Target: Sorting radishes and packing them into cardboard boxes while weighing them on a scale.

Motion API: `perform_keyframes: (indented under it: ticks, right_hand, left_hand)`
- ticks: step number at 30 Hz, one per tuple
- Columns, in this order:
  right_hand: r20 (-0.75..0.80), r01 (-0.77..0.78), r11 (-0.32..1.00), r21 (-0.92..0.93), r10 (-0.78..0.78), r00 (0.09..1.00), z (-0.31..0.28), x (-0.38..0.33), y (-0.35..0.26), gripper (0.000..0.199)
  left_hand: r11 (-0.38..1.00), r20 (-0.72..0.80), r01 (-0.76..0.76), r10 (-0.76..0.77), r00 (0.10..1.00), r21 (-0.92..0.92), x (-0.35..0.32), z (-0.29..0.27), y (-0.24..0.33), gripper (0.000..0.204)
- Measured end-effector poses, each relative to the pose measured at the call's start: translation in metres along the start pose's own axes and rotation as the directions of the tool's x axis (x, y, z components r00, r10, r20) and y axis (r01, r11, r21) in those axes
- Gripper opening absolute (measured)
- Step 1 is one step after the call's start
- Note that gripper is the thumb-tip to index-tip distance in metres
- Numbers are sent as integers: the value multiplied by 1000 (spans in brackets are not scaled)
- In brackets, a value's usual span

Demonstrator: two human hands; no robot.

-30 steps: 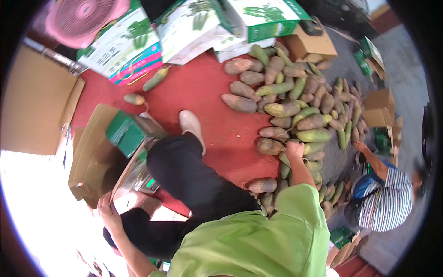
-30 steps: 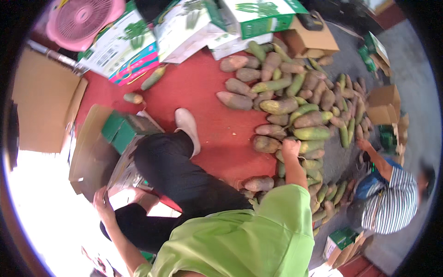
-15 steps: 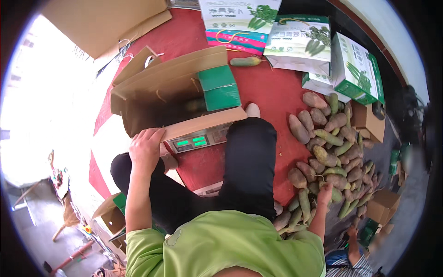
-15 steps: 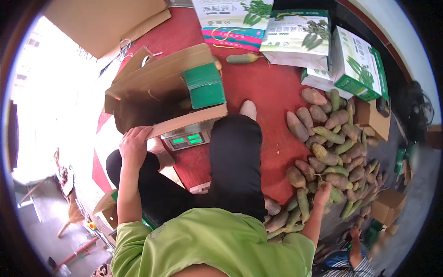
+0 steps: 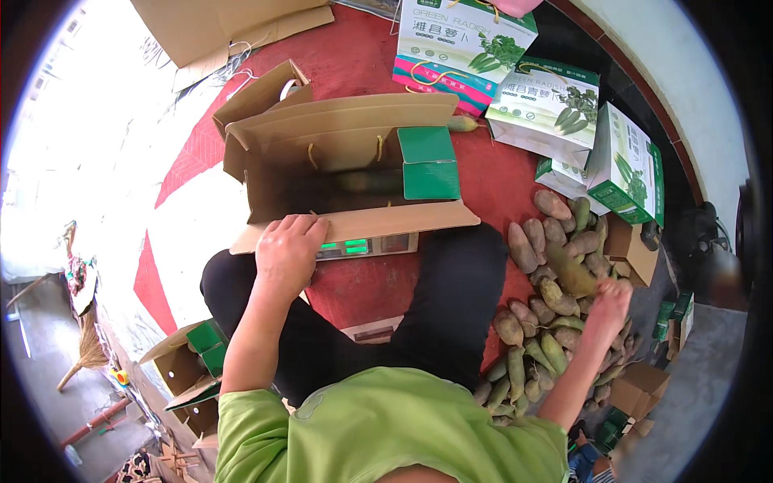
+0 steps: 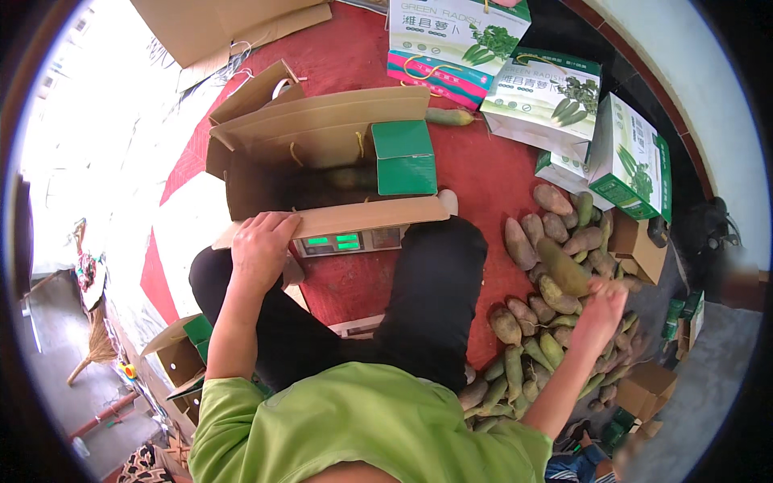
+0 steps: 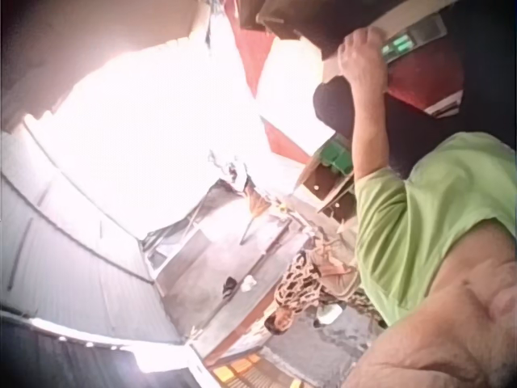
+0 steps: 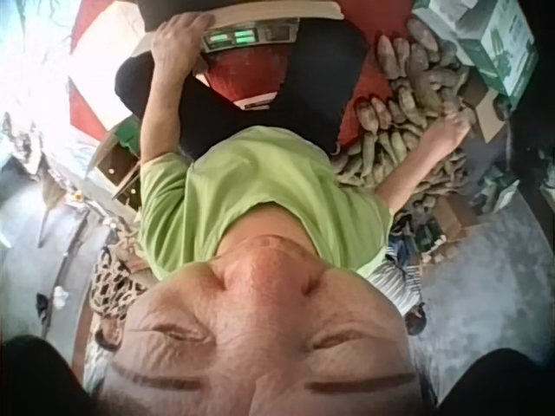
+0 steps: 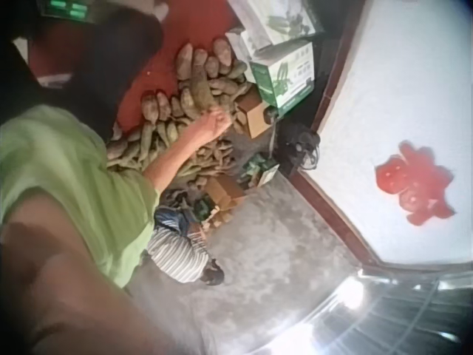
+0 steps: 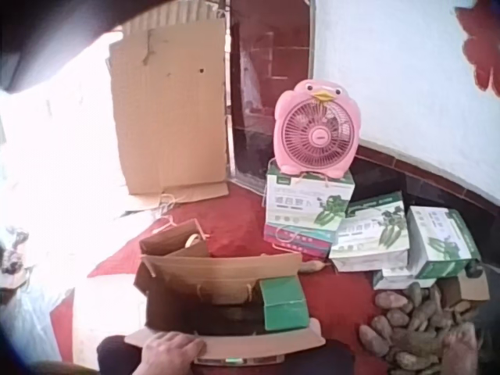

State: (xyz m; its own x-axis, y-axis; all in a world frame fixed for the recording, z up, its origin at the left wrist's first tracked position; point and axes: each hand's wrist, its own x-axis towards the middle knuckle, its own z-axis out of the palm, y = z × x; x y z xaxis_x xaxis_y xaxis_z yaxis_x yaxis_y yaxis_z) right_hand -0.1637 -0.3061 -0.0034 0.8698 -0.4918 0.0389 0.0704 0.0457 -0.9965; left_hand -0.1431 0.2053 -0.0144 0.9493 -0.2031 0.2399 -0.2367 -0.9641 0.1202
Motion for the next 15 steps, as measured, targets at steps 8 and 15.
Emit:
perform_keyframes:
  ticks: [8, 15]
  right_hand:
    - [503, 32, 854, 520, -337, 796, 194, 34, -123, 34]
    - [695, 206, 938, 278, -345, 631, 383, -17, -51, 21]
  left_hand:
    - [1000, -3, -8, 8, 1000, 12, -1, 1, -3, 20]
    - [1000, 34, -26, 25, 999, 15, 4, -5, -1, 20]
